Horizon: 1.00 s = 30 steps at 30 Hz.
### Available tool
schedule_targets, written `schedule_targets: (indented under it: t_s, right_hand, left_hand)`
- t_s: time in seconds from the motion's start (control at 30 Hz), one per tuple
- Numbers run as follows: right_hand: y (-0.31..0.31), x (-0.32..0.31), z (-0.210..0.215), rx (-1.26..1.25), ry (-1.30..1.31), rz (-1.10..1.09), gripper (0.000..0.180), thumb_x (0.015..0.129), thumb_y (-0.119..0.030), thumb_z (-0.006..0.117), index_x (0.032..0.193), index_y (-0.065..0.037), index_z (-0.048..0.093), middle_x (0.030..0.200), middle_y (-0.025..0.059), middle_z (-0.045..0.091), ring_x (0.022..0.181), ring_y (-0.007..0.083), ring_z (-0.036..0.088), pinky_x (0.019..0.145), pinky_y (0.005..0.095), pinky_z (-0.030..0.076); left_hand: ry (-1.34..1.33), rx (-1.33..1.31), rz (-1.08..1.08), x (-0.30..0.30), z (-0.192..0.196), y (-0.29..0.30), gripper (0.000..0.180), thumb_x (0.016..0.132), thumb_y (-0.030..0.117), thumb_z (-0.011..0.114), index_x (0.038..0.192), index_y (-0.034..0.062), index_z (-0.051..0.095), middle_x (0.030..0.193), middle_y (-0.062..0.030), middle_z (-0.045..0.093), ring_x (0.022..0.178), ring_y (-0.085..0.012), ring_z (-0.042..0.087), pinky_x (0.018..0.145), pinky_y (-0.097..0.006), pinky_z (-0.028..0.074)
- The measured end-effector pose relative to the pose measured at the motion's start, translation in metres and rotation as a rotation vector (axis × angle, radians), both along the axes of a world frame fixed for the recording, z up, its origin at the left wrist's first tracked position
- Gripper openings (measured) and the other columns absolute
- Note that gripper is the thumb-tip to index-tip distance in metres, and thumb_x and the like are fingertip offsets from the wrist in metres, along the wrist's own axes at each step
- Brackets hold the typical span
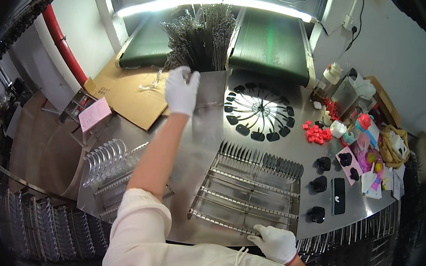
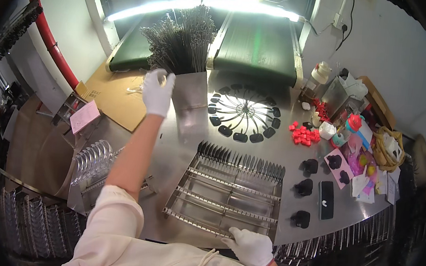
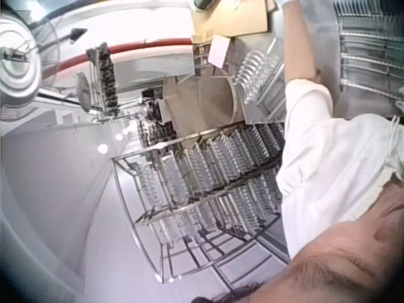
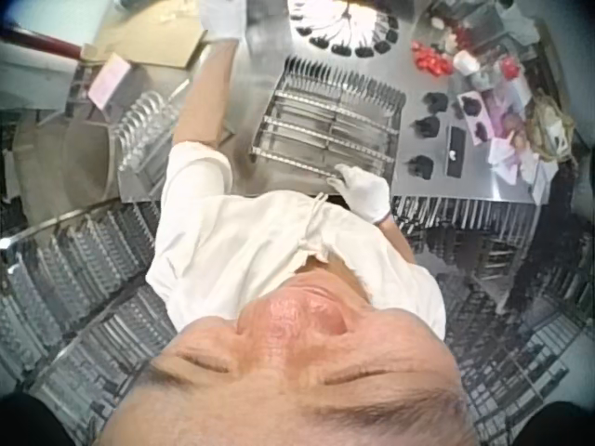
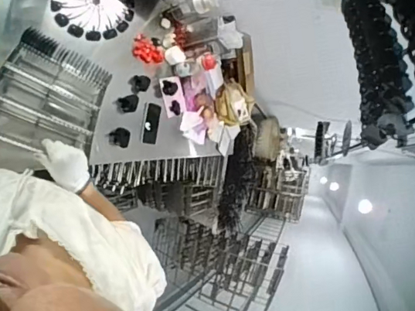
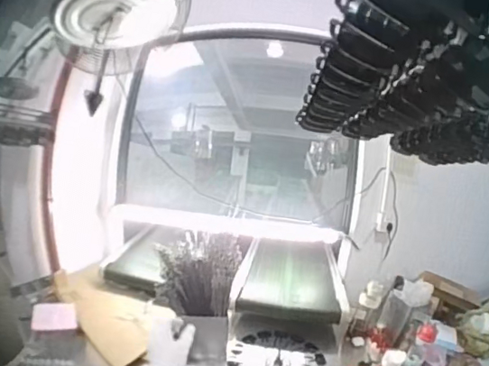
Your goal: The person assembles hair rollers by placing black plastic roller heads onto metal racks. They repeatedly pick up roller heads, align them on the rack, and then place the completed racks onto a larger metal shelving unit. The process is repetitive and involves handling multiple roller heads and racks.
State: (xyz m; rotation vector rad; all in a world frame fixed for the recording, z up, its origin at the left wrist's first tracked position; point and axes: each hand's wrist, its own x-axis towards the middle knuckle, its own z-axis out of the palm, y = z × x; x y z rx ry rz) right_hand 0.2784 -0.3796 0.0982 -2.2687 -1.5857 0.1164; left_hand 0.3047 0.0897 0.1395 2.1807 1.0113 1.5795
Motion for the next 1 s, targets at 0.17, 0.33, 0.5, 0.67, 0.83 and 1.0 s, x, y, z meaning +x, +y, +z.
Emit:
schedule_targets:
  t_s: [0.17,0.33,0.5,0.67,0.83,1.0]
  right_hand:
    - [-0.004,0.008,0.000,-0.161,0.023,-0.040,0.037,0.092,-0.053,0.067,0.104,-0.018,0.072,0.070,0.0044,0.067,0.064,0.0257,0.070,0.053,0.0411,0.053]
    - [-0.002,0.010,-0.005,-0.159,0.039,-0.015,0.036,0.089,-0.051,0.071,0.103,-0.019,0.073,0.069,0.0040,0.067,0.063,0.0245,0.070,0.053,0.0389,0.052]
    - [-0.002,0.006,0.000,-0.136,0.051,-0.018,0.034,0.092,-0.049,0.068,0.103,-0.017,0.072,0.070,0.0050,0.067,0.065,0.0254,0.071,0.055,0.0400,0.053]
    - [-0.002,0.010,-0.004,-0.272,0.153,-0.033,0.034,0.096,-0.046,0.063,0.107,-0.014,0.069,0.079,0.0096,0.069,0.072,0.0303,0.071,0.060,0.0446,0.054]
    - [-0.010,0.013,-0.004,-0.236,0.241,-0.016,0.028,0.098,-0.037,0.056,0.097,-0.011,0.065,0.084,0.0140,0.069,0.077,0.0355,0.071,0.066,0.0485,0.057]
    - [-0.008,0.004,-0.011,-0.237,0.252,-0.040,0.032,0.096,-0.041,0.061,0.097,-0.010,0.067,0.086,0.0128,0.070,0.077,0.0353,0.072,0.067,0.0487,0.057]
  left_hand:
    - [0.681,0.422,0.258,0.024,0.045,0.073,0.016,0.090,0.018,0.065,0.105,0.0150,0.069,0.100,-0.0093,0.067,0.094,-0.0300,0.068,0.079,-0.047,0.057]
    - [1.049,0.707,0.166,0.040,0.078,0.113,0.014,0.089,0.017,0.066,0.087,0.0118,0.078,0.095,-0.0111,0.073,0.091,-0.0268,0.073,0.079,-0.041,0.061]
    - [0.766,0.027,-0.226,0.032,0.098,0.133,0.026,0.087,0.034,0.068,0.091,0.0125,0.081,0.094,-0.0129,0.076,0.091,-0.0291,0.073,0.085,-0.042,0.057]
    - [0.759,0.308,0.039,0.044,0.071,0.138,0.033,0.099,0.038,0.056,0.106,0.0075,0.067,0.098,-0.0176,0.073,0.092,-0.0385,0.070,0.085,-0.051,0.052]
    - [0.233,0.270,-0.048,0.014,0.102,0.159,0.035,0.102,0.028,0.050,0.116,-0.0019,0.062,0.105,-0.0200,0.071,0.089,-0.0331,0.070,0.077,-0.043,0.054]
    - [-0.437,0.362,-0.188,-0.088,0.129,0.097,0.039,0.105,0.018,0.043,0.125,-0.0113,0.058,0.111,-0.0225,0.069,0.086,-0.0277,0.071,0.070,-0.036,0.057]
